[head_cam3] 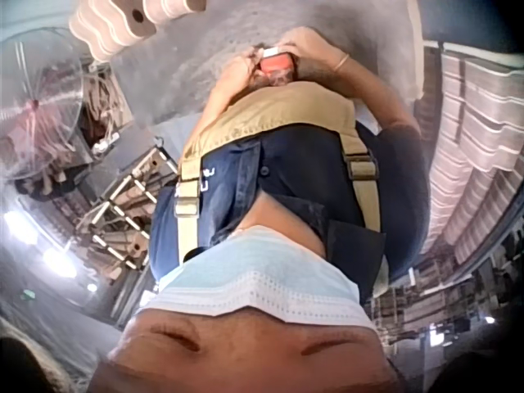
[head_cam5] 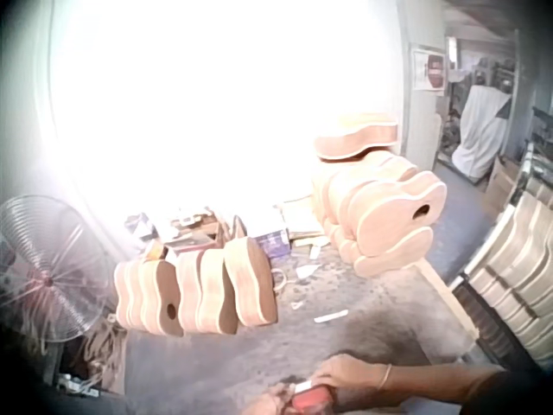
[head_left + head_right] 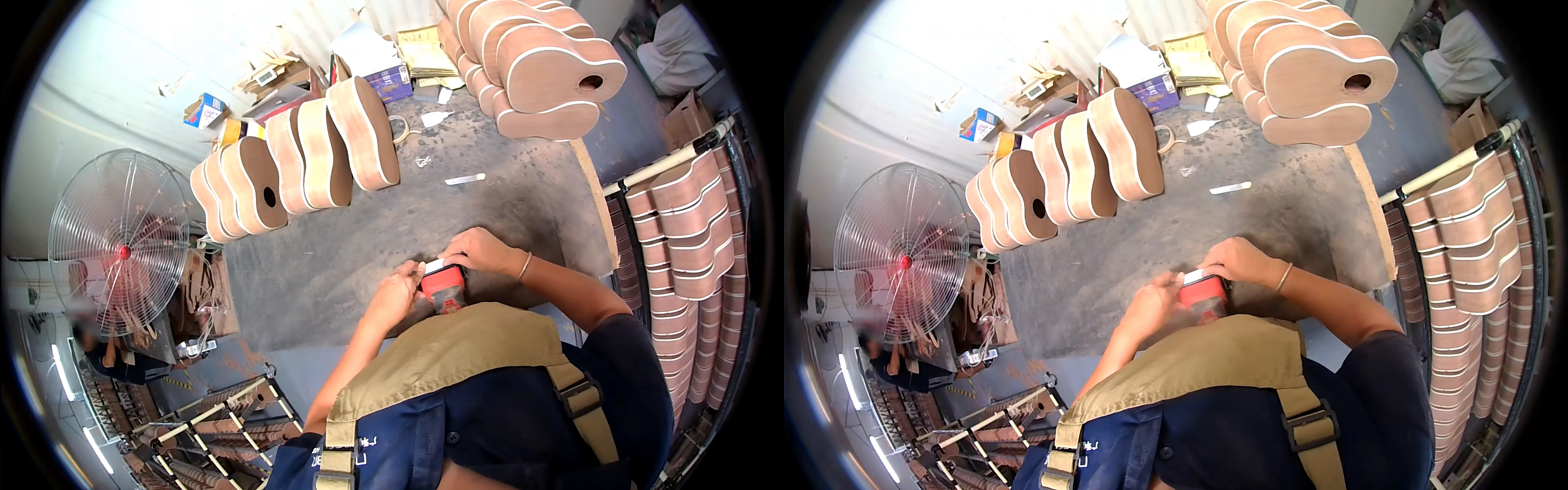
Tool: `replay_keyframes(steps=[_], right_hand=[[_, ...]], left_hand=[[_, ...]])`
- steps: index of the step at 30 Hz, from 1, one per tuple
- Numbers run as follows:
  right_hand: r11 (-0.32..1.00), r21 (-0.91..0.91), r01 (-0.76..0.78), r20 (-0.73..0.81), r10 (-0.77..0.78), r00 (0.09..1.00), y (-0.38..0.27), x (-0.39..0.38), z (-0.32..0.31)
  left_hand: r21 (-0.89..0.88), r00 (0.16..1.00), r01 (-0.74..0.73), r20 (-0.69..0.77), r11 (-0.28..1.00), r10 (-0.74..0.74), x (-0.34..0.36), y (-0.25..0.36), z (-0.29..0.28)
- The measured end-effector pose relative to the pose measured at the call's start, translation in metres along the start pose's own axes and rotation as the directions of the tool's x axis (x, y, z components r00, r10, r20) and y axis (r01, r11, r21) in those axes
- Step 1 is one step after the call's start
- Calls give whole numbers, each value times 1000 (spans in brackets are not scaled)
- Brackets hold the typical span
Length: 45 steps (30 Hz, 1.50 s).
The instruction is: The person uses a handheld electric sander to smooth the edges and surfaces of a wooden guitar body. They rotate the instrument to access different sides, including the top, back, and sides, while working at a table surrounded by stacks of similar unfinished guitar bodies.
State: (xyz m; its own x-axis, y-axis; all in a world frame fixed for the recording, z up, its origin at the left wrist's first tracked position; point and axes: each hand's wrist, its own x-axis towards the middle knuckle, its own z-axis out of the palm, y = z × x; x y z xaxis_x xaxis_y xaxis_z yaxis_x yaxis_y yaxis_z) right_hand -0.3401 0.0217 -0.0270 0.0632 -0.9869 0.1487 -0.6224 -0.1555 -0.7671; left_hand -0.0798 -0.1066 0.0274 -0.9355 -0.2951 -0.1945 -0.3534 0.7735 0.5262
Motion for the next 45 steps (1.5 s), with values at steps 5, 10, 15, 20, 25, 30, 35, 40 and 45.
replay_keyframes(steps=[5, 10, 15, 20, 25, 30, 35, 40, 45], right_hand=[[989, -137, -53, -31, 49, 998, -11, -15, 8], [979, -198, 48, -85, -66, 994, -16, -24, 12], [945, -296, 141, -47, -162, 986, -22, -29, 6], [965, -248, 81, -84, -105, 991, -33, -29, 6], [991, -92, -98, -193, 79, 978, -46, -39, 16], [855, 335, -396, -285, 492, 823, -69, -84, 39], [339, 767, -545, 117, 761, 638, -95, -111, 71], [786, 480, -390, -211, 535, 818, -114, -102, 108], [834, 270, -482, -444, 551, 706, -137, -71, 117]], left_hand=[[65, 1000, 9, -26, 998, -8, 1, 4, 5], [169, 987, -65, -137, 984, 89, -1, 5, 14], [230, 992, -24, -116, 973, 52, 0, 6, 25], [213, 966, -43, -239, 976, 95, -9, -4, 45], [-76, 952, -38, -307, 996, 13, -17, -9, 32], [-636, 912, 133, -222, 760, -345, -34, -18, 40], [-912, 904, 150, -29, 381, -426, -27, -40, 77], [-871, 914, 288, 127, 398, -385, -14, -16, 47], [-641, 874, 87, -318, 763, -367, -8, -62, 69]])
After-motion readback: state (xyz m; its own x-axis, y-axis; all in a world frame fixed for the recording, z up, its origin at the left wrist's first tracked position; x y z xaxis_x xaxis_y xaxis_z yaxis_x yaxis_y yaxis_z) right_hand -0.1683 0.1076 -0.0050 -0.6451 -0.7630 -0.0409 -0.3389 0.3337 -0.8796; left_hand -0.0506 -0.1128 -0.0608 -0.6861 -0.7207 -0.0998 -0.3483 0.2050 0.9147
